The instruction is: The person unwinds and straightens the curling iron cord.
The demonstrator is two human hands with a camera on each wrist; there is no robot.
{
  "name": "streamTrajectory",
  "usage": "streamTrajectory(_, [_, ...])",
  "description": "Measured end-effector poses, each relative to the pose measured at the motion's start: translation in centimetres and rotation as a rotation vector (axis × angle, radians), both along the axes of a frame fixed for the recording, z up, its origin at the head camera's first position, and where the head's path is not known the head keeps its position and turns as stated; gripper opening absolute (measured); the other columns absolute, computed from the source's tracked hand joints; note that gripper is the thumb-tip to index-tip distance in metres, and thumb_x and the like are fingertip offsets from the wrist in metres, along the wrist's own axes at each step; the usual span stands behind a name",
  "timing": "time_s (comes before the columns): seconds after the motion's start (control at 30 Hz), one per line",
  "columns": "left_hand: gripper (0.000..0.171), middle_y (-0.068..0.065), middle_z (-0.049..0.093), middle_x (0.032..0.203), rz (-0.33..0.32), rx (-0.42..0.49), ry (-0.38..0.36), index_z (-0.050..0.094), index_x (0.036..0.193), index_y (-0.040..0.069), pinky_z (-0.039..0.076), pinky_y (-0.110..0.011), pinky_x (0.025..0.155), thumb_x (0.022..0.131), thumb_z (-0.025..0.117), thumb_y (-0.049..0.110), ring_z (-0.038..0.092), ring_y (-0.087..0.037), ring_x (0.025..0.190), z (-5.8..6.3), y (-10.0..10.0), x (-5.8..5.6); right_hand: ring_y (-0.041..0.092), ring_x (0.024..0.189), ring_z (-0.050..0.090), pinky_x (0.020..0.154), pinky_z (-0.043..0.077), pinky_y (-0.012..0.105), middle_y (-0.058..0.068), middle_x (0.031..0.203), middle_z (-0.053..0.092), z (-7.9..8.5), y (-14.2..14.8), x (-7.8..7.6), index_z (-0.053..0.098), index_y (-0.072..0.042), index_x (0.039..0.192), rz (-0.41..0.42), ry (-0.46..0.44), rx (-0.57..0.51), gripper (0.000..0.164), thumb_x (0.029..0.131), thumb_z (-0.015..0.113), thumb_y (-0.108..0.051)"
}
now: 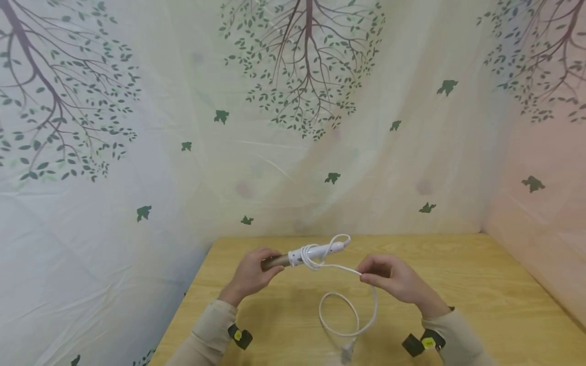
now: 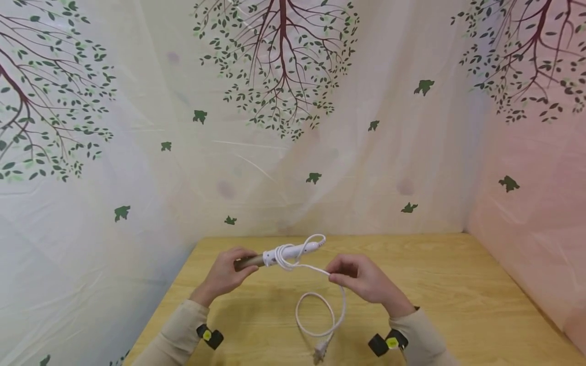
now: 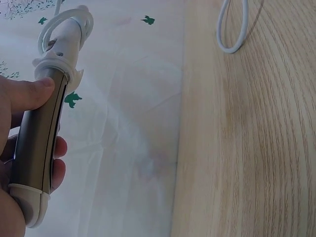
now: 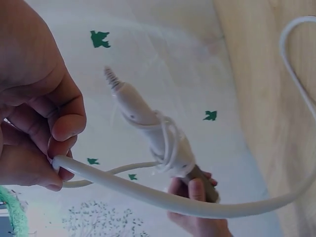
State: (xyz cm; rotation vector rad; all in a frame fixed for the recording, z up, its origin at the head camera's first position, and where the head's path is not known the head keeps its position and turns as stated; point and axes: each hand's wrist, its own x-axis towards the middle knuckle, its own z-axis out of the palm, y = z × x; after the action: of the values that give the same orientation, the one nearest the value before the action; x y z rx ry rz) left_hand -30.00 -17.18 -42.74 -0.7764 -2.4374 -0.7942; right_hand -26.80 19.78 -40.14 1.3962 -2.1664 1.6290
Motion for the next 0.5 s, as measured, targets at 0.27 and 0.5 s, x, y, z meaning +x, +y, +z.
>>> streamTrajectory(0.27, [0.026, 0.003, 0.069, 0.097, 0.001, -0.002, -0.018, 0.071, 0.105, 0.014, 0.050, -0.025, 0.070, 0.081, 0.080, 0.019, 0.062, -0.008, 0.082, -0.1, 0.0, 0.0, 0.004, 0.077, 0.063, 0.063, 0.053, 0.024, -0.008, 0.093, 0.067, 2.5, 0.4, -1.0, 0.066, -0.002, 0.102, -0.097, 0.083, -0.059, 0.022, 0.089, 0.059, 0.013])
streamTrajectory(0.5, [0.024, 0.006, 0.068, 0.096, -0.020, -0.002, -0.015, 0.072, 0.103, 0.016, 0.050, -0.025, 0.069, 0.080, 0.081, 0.019, 0.060, -0.006, 0.081, -0.2, 0.0, 0.0, 0.005, 0.071, 0.060, 0.060, 0.050, 0.024, -0.006, 0.090, 0.067, 3.8, 0.7, -1.9, 0.068, -0.001, 0.099, -0.234, 0.103, -0.082, 0.017, 0.089, 0.060, 0.011])
